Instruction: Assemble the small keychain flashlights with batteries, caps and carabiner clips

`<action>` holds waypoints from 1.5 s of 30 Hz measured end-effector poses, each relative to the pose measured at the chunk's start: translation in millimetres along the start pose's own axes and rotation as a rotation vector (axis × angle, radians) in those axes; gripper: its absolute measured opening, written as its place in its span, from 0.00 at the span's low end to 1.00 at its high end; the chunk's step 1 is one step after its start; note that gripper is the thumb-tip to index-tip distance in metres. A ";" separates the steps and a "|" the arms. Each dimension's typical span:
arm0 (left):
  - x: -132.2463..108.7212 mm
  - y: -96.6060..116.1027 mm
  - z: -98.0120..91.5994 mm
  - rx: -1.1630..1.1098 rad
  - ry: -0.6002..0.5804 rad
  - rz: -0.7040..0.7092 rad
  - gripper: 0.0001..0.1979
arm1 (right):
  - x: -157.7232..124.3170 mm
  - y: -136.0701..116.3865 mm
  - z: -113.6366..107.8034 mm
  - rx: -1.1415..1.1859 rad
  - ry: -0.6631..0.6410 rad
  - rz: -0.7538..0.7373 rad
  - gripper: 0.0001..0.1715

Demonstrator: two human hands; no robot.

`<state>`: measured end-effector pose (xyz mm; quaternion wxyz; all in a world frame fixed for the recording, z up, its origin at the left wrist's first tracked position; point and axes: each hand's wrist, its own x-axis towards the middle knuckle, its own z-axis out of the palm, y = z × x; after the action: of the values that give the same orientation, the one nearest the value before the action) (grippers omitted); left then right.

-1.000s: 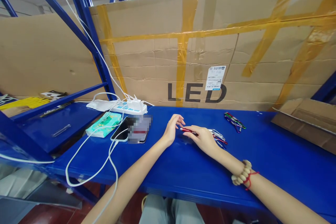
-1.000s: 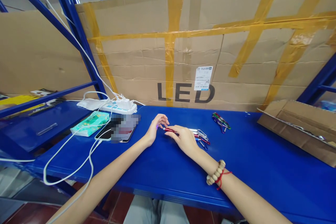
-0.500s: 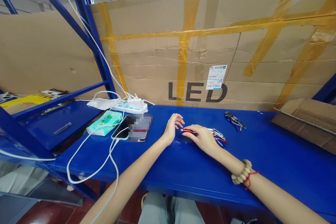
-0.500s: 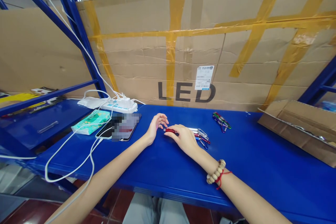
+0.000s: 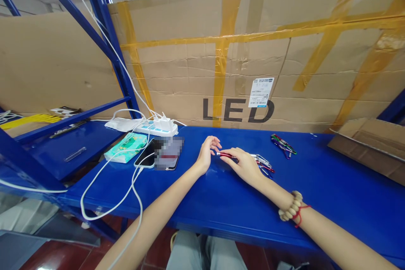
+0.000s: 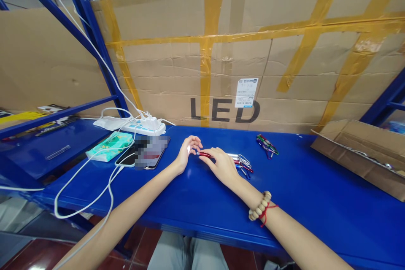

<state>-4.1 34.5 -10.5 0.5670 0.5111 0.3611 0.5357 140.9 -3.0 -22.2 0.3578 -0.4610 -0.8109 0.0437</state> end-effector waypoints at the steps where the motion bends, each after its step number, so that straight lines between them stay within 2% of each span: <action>1: -0.1 0.1 -0.1 0.001 -0.002 0.000 0.14 | 0.0 -0.6 -0.2 -0.008 -0.004 0.006 0.15; 6: -0.7 0.3 -0.2 0.006 -0.006 -0.002 0.15 | -0.1 -2.0 -2.7 -0.052 -0.005 0.003 0.13; 12: -0.9 0.7 0.5 0.006 -0.003 0.002 0.15 | 0.4 -1.1 -1.2 0.006 -0.005 0.011 0.13; 20: -2.0 1.5 0.6 0.004 -0.013 0.000 0.14 | 1.4 -0.1 -3.5 -0.050 -0.057 -0.059 0.15; 32: -0.4 -1.7 0.2 0.019 -0.021 0.002 0.14 | 1.1 -2.7 -1.1 -0.021 -0.051 -0.008 0.13; 45: -1.6 -2.1 0.1 0.035 -0.021 0.012 0.14 | 0.4 -2.3 -0.9 -0.022 -0.022 0.034 0.15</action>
<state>-3.8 33.1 -12.7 0.5585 0.5289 0.3614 0.5270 139.7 -4.2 -20.4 0.3431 -0.4781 -0.8072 0.0458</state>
